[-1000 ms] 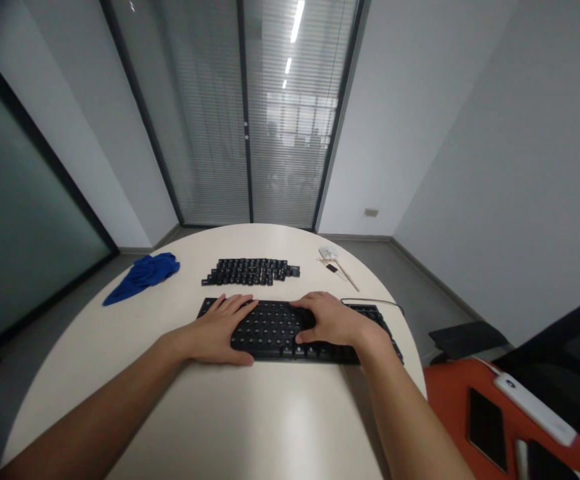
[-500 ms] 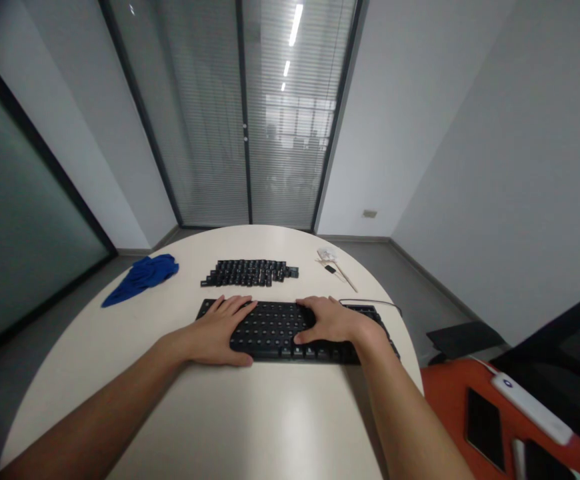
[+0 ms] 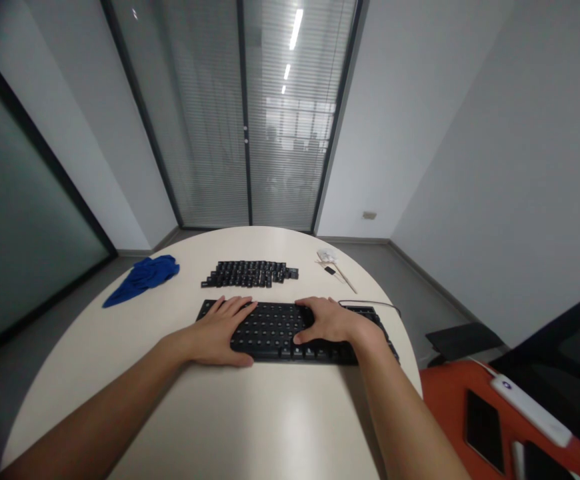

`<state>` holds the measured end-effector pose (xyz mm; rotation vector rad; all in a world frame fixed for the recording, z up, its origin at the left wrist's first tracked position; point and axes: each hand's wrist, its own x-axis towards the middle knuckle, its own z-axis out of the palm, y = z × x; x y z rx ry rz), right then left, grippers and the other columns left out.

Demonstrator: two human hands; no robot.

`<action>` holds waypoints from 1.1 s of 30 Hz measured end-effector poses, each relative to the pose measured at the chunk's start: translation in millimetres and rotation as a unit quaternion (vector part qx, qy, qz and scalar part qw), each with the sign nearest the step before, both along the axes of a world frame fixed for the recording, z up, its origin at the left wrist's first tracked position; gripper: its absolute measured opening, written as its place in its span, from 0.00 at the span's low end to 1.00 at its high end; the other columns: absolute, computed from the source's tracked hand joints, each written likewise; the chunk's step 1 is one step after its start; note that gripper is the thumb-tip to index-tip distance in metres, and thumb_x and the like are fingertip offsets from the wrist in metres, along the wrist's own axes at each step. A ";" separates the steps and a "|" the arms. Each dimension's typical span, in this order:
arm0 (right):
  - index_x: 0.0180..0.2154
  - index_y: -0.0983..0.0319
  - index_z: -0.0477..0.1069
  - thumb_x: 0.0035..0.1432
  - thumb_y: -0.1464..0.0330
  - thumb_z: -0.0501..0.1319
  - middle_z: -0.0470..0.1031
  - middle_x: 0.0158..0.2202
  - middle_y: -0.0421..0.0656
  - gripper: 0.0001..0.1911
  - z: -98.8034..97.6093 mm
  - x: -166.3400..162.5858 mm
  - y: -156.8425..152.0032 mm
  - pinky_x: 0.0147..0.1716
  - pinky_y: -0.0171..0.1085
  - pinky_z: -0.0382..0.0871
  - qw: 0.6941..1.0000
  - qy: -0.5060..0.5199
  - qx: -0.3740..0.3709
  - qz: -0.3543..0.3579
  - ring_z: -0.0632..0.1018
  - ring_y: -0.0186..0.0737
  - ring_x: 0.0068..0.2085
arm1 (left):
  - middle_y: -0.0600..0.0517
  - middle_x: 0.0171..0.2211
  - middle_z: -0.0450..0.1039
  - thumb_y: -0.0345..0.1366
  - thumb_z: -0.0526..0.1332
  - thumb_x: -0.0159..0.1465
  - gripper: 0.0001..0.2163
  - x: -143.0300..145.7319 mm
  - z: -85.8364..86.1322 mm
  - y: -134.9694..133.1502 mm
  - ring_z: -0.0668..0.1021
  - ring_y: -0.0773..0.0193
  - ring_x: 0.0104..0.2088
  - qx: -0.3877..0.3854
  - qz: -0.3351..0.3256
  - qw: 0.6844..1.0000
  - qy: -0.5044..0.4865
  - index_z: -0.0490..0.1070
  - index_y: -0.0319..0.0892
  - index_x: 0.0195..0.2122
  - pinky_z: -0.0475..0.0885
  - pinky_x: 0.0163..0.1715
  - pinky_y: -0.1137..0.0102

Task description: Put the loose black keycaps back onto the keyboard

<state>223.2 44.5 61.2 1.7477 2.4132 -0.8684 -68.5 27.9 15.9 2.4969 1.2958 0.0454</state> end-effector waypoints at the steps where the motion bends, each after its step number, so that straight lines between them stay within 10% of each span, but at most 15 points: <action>1: 0.67 0.61 0.61 0.45 0.51 0.71 0.66 0.65 0.53 0.51 0.0 -0.1 0.1 0.66 0.53 0.56 1.000 0.002 -0.002 0.002 0.66 0.62 0.65 | 0.38 0.73 0.43 0.67 0.64 0.50 0.55 0.0 -0.1 0.1 0.49 0.34 0.71 0.001 -0.001 1.000 -0.002 0.45 0.44 0.72 0.40 0.68 0.41; 21: 0.64 0.59 0.65 0.50 0.51 0.69 0.70 0.62 0.51 0.43 -13.8 14.8 9.6 0.63 0.51 0.61 0.997 0.068 0.023 0.040 0.70 0.57 0.62 | 0.39 0.73 0.42 0.66 0.65 0.50 0.55 0.2 -0.5 0.6 0.48 0.35 0.71 -0.009 0.005 1.000 0.002 0.45 0.43 0.72 0.39 0.69 0.43; 33: 0.56 0.59 0.71 0.63 0.65 0.60 0.82 0.41 0.47 0.20 -25.6 -48.9 50.7 0.42 0.39 0.69 0.975 -0.036 0.218 0.031 0.80 0.47 0.44 | 0.38 0.73 0.41 0.67 0.63 0.51 0.55 1.1 1.8 0.5 0.46 0.37 0.72 -0.012 -0.004 1.000 0.011 0.45 0.40 0.73 0.38 0.69 0.43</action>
